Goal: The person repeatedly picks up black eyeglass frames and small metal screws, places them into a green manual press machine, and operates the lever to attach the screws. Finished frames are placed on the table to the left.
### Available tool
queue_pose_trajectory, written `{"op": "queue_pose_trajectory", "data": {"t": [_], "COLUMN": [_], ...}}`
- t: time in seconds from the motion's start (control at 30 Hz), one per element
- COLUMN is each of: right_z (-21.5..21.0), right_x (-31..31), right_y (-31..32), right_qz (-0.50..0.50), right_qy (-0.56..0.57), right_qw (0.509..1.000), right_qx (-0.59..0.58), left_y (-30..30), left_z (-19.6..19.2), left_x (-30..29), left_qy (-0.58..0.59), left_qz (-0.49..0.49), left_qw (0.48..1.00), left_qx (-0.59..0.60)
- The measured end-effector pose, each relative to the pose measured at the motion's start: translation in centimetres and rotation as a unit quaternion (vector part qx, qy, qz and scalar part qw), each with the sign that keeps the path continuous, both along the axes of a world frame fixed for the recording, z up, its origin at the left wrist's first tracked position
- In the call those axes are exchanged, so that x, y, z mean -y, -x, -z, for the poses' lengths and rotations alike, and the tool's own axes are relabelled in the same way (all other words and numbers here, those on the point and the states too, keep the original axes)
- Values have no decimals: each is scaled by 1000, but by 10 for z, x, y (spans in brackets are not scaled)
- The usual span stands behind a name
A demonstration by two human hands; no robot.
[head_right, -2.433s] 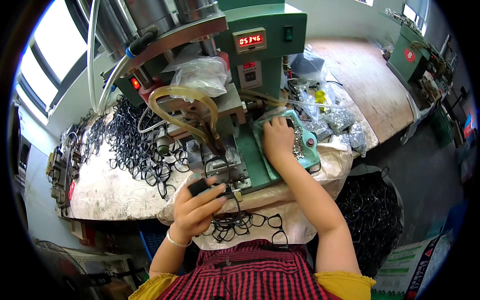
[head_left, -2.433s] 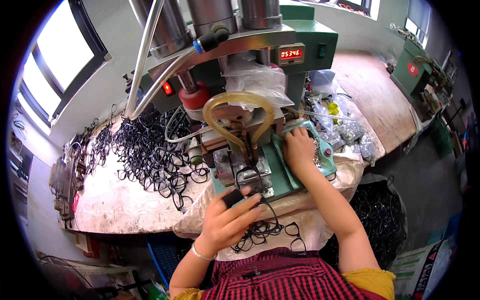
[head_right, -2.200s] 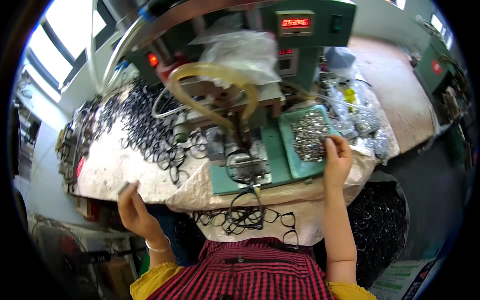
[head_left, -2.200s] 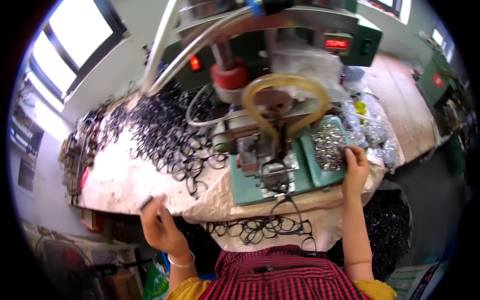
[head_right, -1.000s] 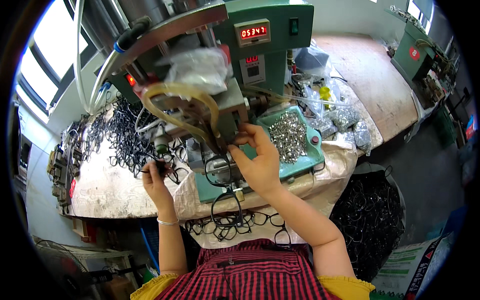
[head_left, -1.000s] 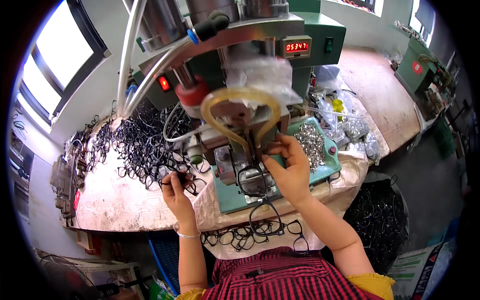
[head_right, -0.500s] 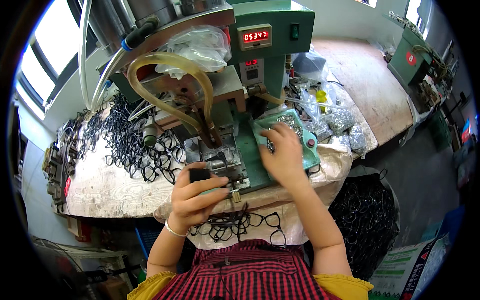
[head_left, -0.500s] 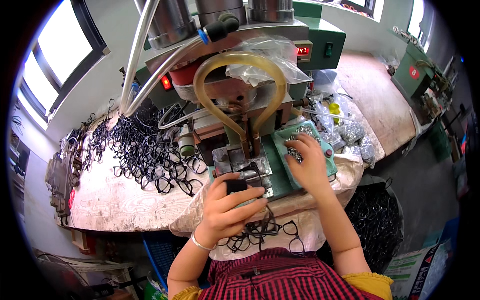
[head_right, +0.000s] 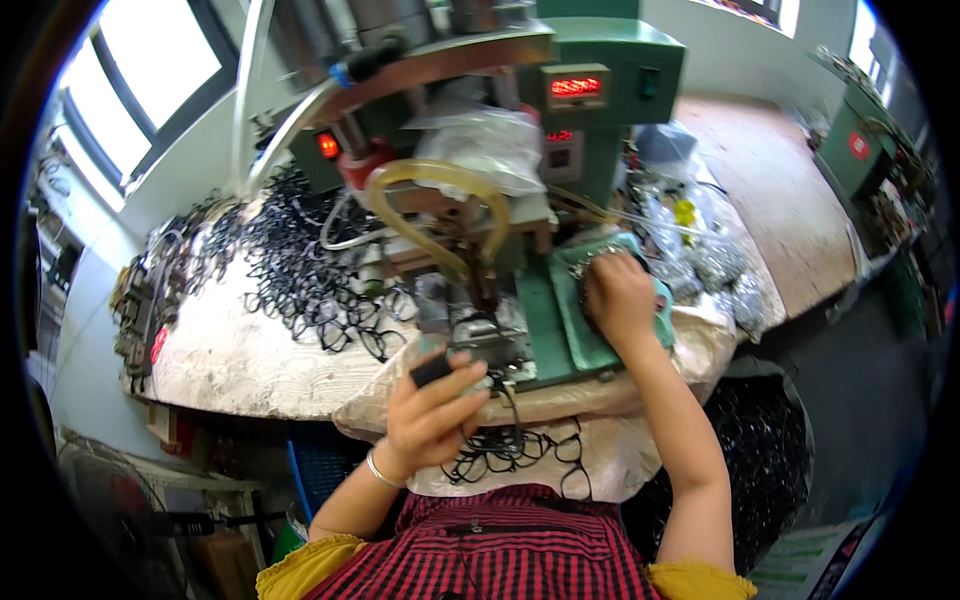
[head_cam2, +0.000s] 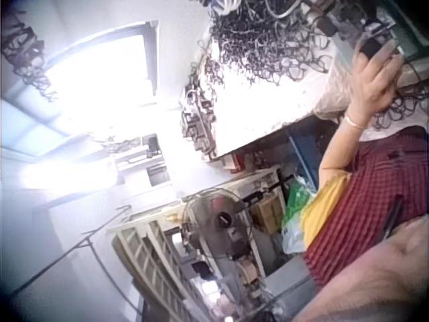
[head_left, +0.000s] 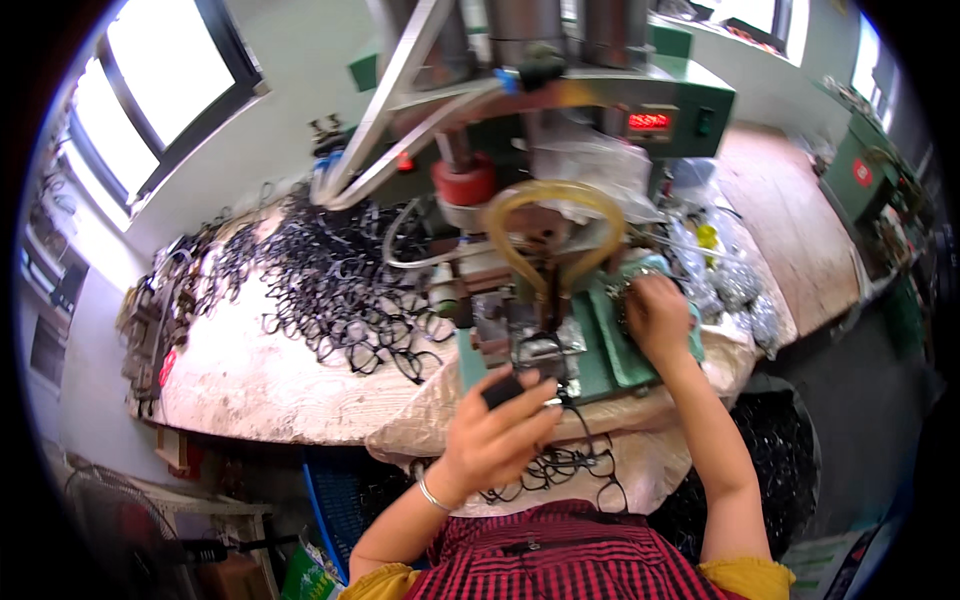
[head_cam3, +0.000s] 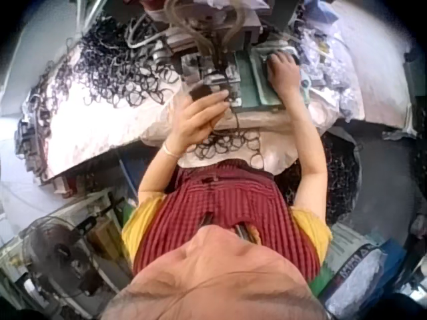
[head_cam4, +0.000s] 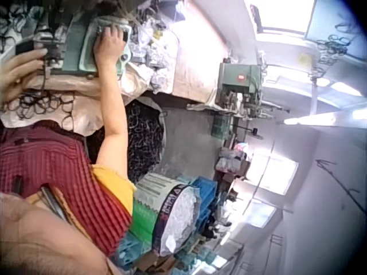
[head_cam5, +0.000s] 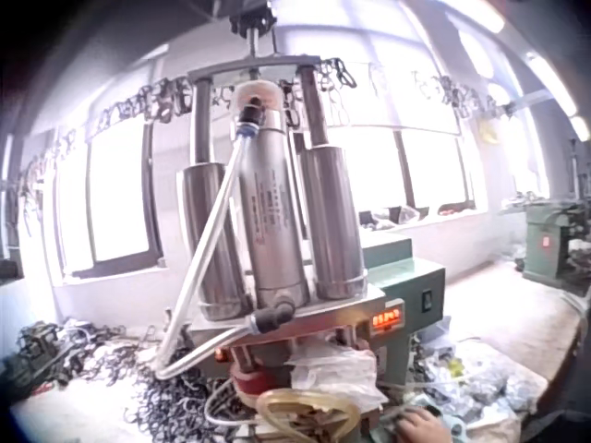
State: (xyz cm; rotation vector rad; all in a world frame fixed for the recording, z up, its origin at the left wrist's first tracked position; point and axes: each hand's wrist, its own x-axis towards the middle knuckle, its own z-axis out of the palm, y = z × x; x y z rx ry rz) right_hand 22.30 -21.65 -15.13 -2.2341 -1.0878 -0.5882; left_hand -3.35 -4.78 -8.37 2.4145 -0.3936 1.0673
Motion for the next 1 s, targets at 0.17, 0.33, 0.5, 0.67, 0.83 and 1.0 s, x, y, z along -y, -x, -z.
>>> {"op": "queue_pose_trajectory", "data": {"t": [0.17, 0.33, 0.5, 0.67, 0.83, 1.0], "right_z": [24, 33, 10, 16, 8, -27], "right_x": [44, 3, -24, 14, 64, 50], "right_y": [32, 22, 29, 43, 71, 91], "right_qz": [52, 29, -27, 70, 156, 45], "right_qy": [-488, -472, -442, -333, -224, -234], "right_qw": [797, 795, 809, 879, 941, 942], "right_qx": [-352, -379, -388, -334, -199, -239], "left_y": [86, 63, 27, -17, -17, -47], "left_z": [18, -8, 44, 101, 75, 15], "left_x": [-23, -91, -156, -210, -228, -224], "left_qy": [90, -15, -46, -147, -198, -182], "left_qz": [-350, -448, -491, -566, -498, -407], "left_qw": [926, 894, 869, 776, 750, 663], "left_qx": [109, 9, -46, -238, -389, -602]}}
